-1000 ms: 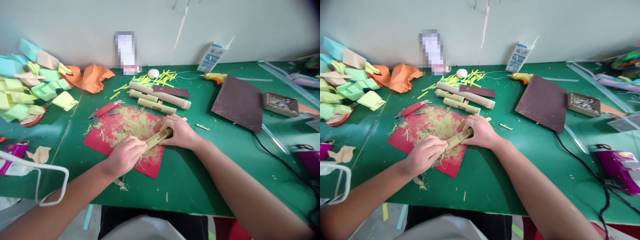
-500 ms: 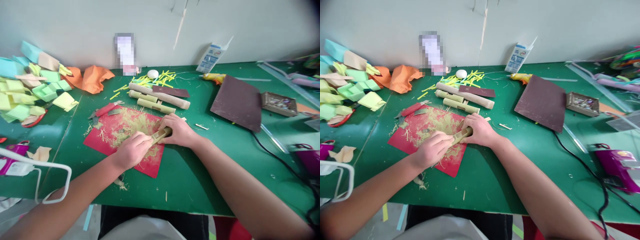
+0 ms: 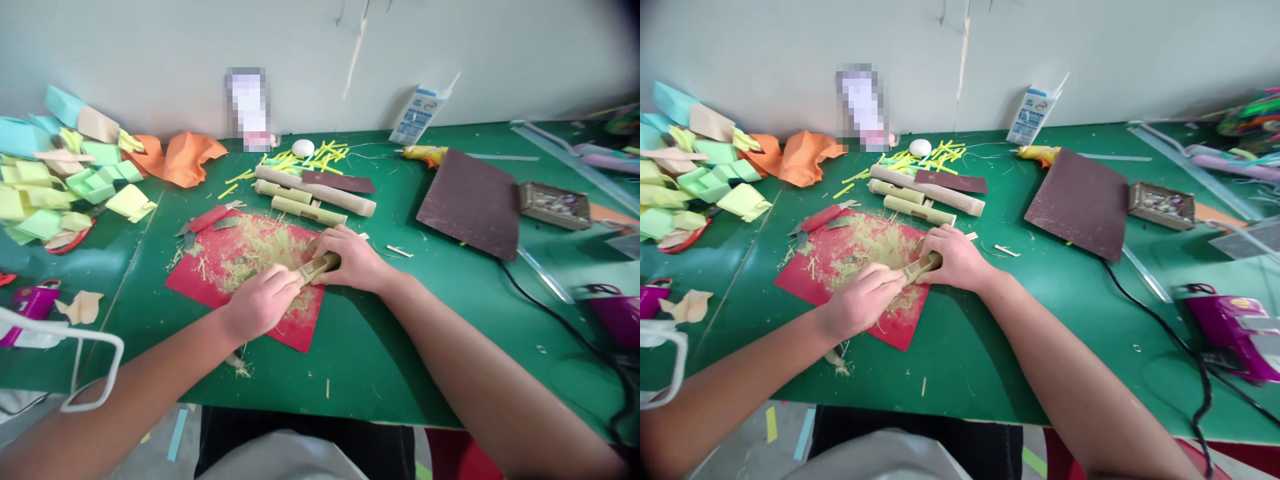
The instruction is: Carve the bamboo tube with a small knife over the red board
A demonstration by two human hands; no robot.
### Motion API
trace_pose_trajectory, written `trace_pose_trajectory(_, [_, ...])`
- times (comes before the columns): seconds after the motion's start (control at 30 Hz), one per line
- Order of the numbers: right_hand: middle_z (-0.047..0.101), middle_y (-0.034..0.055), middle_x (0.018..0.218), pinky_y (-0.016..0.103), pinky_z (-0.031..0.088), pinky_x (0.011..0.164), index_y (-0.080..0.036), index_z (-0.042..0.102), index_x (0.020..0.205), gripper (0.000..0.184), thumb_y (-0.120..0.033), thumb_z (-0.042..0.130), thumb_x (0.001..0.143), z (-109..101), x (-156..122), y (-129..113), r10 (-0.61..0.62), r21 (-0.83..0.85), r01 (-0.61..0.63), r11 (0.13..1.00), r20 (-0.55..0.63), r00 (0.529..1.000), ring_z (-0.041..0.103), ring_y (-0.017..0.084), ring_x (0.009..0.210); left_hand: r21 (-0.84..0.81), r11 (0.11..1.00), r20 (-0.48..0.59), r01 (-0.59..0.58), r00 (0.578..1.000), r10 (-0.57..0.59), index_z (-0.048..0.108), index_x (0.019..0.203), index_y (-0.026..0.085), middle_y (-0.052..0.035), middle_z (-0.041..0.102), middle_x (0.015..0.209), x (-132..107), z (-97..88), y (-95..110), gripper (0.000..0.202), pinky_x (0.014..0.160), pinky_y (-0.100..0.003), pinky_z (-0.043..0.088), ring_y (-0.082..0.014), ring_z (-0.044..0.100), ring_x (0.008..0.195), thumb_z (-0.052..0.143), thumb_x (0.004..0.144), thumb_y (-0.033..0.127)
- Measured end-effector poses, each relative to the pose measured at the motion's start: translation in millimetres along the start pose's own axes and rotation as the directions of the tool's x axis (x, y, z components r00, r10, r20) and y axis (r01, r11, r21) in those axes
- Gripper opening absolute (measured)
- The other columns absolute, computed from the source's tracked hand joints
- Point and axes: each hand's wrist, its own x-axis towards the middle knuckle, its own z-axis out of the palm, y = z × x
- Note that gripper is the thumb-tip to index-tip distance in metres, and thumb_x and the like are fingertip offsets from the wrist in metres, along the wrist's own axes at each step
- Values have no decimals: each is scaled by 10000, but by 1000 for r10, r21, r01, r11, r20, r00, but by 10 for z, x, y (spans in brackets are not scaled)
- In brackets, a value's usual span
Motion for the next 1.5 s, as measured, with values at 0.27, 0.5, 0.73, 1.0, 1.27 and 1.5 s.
trace_pose_trajectory(0.27, [626, 53, 869, 337, 379, 720, -205, 642, 827, 310, -444, 768, 674, -6, 36, 30, -22, 3, 22, 1000, 20, 1000, 492, 207, 803, 108, 993, -16, -45, 999, 47, 600, 1074, 91, -97, 656, 988, 17, 0, 10, 199, 846, -330, 564, -195, 578, 950, 527, 889, 96])
trace_pose_trajectory(0.5, [617, 43, 836, 321, 371, 700, -202, 646, 822, 322, -466, 759, 676, -3, 49, 58, -34, 6, 34, 999, 33, 999, 484, 194, 775, 184, 978, 96, -100, 992, 83, 584, 1122, 86, -112, 650, 1048, -50, -72, 2, 238, 856, -356, 560, -215, 583, 998, 505, 898, 89])
trace_pose_trajectory(0.73, [628, 47, 859, 331, 383, 720, -200, 634, 829, 328, -443, 773, 658, -1, 50, 47, -9, 14, 9, 1000, 20, 1000, 494, 209, 812, 167, 983, 72, -79, 995, 67, 599, 1097, 91, -108, 653, 1025, 26, -13, 6, 219, 852, -353, 552, -218, 576, 990, 519, 893, 102])
trace_pose_trajectory(1.0, [622, 42, 841, 329, 386, 709, -197, 624, 808, 333, -460, 765, 661, 10, 57, 51, -14, -8, 14, 1000, 18, 1000, 495, 201, 788, 155, 985, 81, -74, 995, 62, 610, 1106, 140, -98, 661, 1023, -51, -123, -35, 235, 884, -386, 541, -227, 591, 1025, 518, 891, 110])
trace_pose_trajectory(1.27, [620, 44, 852, 327, 383, 722, -196, 629, 827, 342, -462, 766, 662, 10, 49, 52, -14, -18, 14, 1000, 15, 1000, 489, 204, 809, 135, 991, 8, -9, 1000, 8, 594, 1114, 125, -111, 651, 1027, -35, -74, -9, 252, 862, -353, 555, -215, 616, 974, 572, 863, 122])
trace_pose_trajectory(1.5, [620, 40, 838, 324, 377, 702, -200, 622, 814, 353, -492, 755, 666, 22, 60, 86, -32, -2, 32, 999, 10, 999, 488, 197, 780, 188, 982, 32, -14, 999, 8, 603, 1109, 120, -124, 658, 1071, -145, -165, 2, 269, 872, -354, 547, -229, 634, 992, 579, 843, 89])
